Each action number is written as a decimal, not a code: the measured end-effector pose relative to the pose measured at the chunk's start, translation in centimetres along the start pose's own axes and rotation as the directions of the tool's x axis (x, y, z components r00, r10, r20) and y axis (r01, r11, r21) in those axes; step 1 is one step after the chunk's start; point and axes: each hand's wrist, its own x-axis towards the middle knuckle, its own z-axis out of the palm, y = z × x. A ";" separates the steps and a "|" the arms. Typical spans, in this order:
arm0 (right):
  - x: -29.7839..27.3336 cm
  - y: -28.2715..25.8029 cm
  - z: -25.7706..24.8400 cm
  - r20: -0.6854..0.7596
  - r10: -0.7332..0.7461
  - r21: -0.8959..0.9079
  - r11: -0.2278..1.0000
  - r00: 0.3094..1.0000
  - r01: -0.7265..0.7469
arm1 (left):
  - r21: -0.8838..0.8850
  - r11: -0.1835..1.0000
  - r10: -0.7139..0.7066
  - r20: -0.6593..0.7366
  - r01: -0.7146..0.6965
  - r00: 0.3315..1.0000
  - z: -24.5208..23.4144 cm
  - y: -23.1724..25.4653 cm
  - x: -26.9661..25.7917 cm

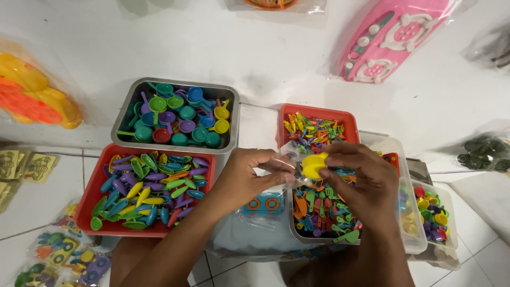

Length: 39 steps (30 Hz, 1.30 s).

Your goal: Sorting small colorful plastic toys from trays and placing them into small plastic bags for packaging.

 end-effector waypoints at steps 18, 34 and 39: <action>-0.8 0.6 0.7 0.048 0.154 0.273 0.949 0.987 -0.161 | -0.061 0.998 -0.008 -0.003 0.008 1.000 0.3 -0.1 -0.1; -0.1 -0.4 0.5 0.065 0.075 -0.012 0.997 0.995 -0.075 | -0.187 0.982 -0.026 0.002 0.026 1.000 0.7 -0.8 -0.2; -0.2 -1.1 0.9 0.096 0.026 -0.130 0.991 0.995 -0.014 | -0.202 0.979 -0.030 -0.027 0.024 0.999 0.8 -1.1 -0.2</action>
